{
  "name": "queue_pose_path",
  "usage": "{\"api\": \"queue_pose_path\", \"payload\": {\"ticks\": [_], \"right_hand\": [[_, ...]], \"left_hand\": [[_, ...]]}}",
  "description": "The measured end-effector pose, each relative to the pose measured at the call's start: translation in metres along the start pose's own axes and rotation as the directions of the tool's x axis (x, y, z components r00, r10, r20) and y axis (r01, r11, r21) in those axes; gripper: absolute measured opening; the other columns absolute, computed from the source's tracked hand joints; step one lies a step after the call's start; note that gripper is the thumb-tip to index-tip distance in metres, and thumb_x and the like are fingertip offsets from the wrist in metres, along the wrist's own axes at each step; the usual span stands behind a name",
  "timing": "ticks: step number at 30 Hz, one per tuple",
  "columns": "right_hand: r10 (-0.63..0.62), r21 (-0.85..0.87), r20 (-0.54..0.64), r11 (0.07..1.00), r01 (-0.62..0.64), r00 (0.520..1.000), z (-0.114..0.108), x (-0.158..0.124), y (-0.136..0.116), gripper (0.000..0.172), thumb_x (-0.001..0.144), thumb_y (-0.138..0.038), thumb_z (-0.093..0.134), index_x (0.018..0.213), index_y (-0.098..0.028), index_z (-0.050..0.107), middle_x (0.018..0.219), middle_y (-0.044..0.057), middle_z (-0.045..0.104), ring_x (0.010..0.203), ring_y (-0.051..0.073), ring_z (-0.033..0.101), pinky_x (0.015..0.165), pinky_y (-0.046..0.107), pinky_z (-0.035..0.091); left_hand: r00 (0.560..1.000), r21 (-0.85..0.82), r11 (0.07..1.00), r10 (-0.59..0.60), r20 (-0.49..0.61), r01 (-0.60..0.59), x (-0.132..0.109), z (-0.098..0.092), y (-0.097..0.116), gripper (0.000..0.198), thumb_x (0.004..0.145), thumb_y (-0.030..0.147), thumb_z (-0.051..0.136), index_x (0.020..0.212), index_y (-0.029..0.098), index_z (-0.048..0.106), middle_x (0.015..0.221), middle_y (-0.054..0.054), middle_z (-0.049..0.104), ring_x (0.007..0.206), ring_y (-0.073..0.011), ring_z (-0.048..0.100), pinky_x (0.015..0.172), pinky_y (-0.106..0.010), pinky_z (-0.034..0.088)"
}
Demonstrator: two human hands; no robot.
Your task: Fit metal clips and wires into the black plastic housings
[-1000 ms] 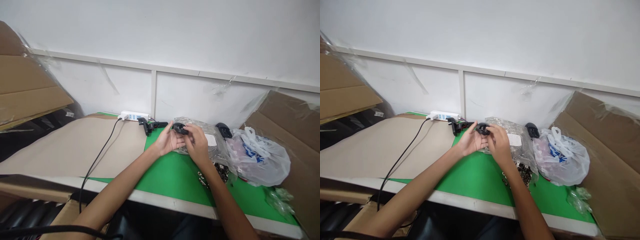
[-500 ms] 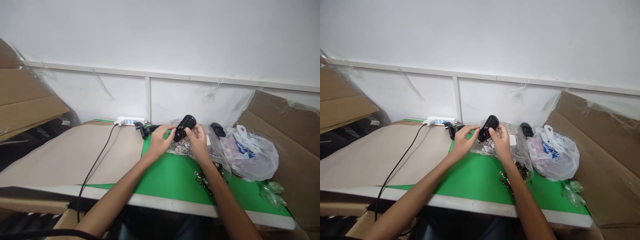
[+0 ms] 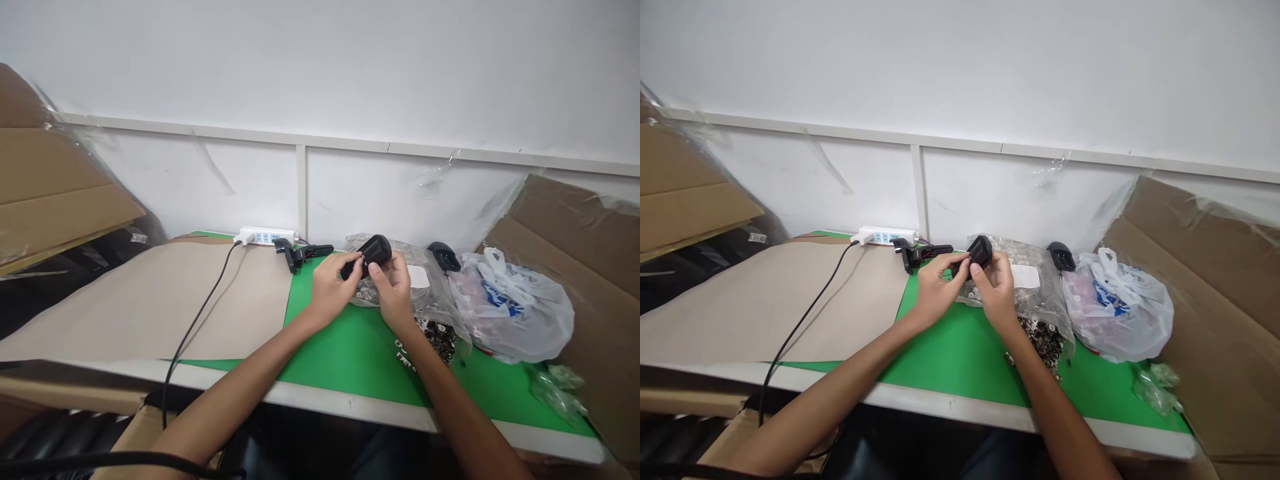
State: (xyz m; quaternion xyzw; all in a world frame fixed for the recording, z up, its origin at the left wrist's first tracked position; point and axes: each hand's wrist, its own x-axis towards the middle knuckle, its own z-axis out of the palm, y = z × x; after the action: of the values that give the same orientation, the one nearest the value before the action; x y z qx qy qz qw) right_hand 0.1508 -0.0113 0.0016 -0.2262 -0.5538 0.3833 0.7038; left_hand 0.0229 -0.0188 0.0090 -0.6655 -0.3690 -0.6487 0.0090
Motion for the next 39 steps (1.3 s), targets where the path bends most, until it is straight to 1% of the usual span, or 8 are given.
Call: {"api": "queue_pose_path", "payload": {"ticks": [3, 6, 10, 14, 22, 27, 33, 39], "right_hand": [[-0.010, 0.043, -0.075, 0.999, 0.013, 0.997, -0.005, -0.001, 0.003, 0.040, 0.088, -0.049, 0.078, 0.113, -0.026, 0.056, 0.104, 0.001, 0.067, 0.096, 0.017, 0.065, 0.089, 0.032, 0.054], [-0.016, 0.057, -0.100, 0.998, 0.022, 0.995, -0.007, -0.001, 0.003, 0.041, 0.091, -0.057, 0.071, 0.115, -0.025, 0.059, 0.101, 0.001, 0.066, 0.094, 0.017, 0.063, 0.089, 0.033, 0.053], [0.043, 0.131, -0.189, 0.991, -0.018, 0.981, 0.001, 0.000, 0.002, 0.047, 0.093, -0.069, 0.060, 0.093, -0.022, 0.064, 0.090, 0.001, 0.064, 0.084, 0.017, 0.061, 0.082, 0.032, 0.052], [0.130, 0.238, -0.278, 0.969, -0.062, 0.952, 0.009, 0.000, 0.001, 0.053, 0.088, -0.075, 0.061, 0.086, -0.022, 0.063, 0.085, 0.000, 0.063, 0.081, 0.016, 0.062, 0.080, 0.032, 0.053], [0.100, 0.221, -0.289, 0.975, -0.035, 0.952, 0.010, -0.002, 0.004, 0.052, 0.087, -0.074, 0.064, 0.086, -0.022, 0.065, 0.085, 0.000, 0.064, 0.082, 0.016, 0.063, 0.081, 0.032, 0.053], [0.109, 0.251, -0.270, 0.967, -0.040, 0.957, 0.012, -0.002, 0.004, 0.049, 0.089, -0.073, 0.061, 0.085, -0.024, 0.061, 0.081, -0.002, 0.063, 0.083, 0.019, 0.067, 0.086, 0.038, 0.055], [0.049, 0.226, -0.297, 0.974, 0.021, 0.953, 0.013, -0.007, 0.008, 0.045, 0.094, -0.066, 0.057, 0.080, -0.023, 0.058, 0.078, -0.003, 0.057, 0.076, 0.016, 0.061, 0.082, 0.034, 0.053], [0.007, 0.160, -0.288, 0.986, 0.041, 0.958, 0.014, -0.011, 0.012, 0.044, 0.095, -0.065, 0.057, 0.081, -0.024, 0.057, 0.079, -0.003, 0.056, 0.077, 0.016, 0.060, 0.082, 0.033, 0.051]], "left_hand": [[0.996, -0.020, 0.997, 0.076, 0.048, -0.075, -0.007, 0.006, 0.003, 0.012, 0.095, 0.021, 0.070, 0.104, 0.019, 0.077, 0.099, -0.004, 0.081, 0.090, -0.0145, 0.076, 0.087, -0.029, 0.064], [0.985, -0.028, 0.988, 0.153, 0.081, -0.152, -0.014, 0.011, 0.004, 0.012, 0.094, 0.017, 0.069, 0.105, 0.018, 0.076, 0.101, -0.004, 0.081, 0.094, -0.0146, 0.077, 0.092, -0.029, 0.064], [0.979, -0.003, 0.983, 0.182, 0.088, -0.183, -0.017, 0.013, 0.002, 0.011, 0.094, 0.016, 0.069, 0.103, 0.018, 0.076, 0.100, -0.004, 0.081, 0.093, -0.0148, 0.078, 0.093, -0.029, 0.064], [0.970, 0.032, 0.976, 0.209, 0.120, -0.215, -0.017, 0.013, -0.001, 0.011, 0.095, 0.018, 0.068, 0.104, 0.018, 0.075, 0.102, -0.005, 0.082, 0.095, -0.0158, 0.078, 0.094, -0.030, 0.065], [0.977, 0.051, 0.993, 0.099, 0.187, -0.110, -0.022, 0.014, -0.002, 0.017, 0.099, 0.024, 0.062, 0.111, 0.019, 0.075, 0.105, -0.006, 0.081, 0.096, -0.0164, 0.078, 0.090, -0.031, 0.065], [0.970, 0.049, 0.990, 0.119, 0.212, -0.132, -0.024, 0.014, -0.002, 0.017, 0.100, 0.023, 0.061, 0.111, 0.019, 0.073, 0.106, -0.005, 0.080, 0.097, -0.0159, 0.077, 0.091, -0.031, 0.063], [0.967, 0.074, 0.984, 0.143, 0.209, -0.162, -0.032, 0.017, 0.000, 0.015, 0.100, 0.020, 0.058, 0.107, 0.018, 0.072, 0.104, -0.006, 0.080, 0.097, -0.0173, 0.077, 0.089, -0.030, 0.063], [0.976, 0.047, 0.995, 0.081, 0.201, -0.092, -0.036, 0.019, 0.001, 0.015, 0.099, 0.020, 0.061, 0.108, 0.019, 0.072, 0.105, -0.005, 0.080, 0.099, -0.0171, 0.077, 0.091, -0.031, 0.063]]}}
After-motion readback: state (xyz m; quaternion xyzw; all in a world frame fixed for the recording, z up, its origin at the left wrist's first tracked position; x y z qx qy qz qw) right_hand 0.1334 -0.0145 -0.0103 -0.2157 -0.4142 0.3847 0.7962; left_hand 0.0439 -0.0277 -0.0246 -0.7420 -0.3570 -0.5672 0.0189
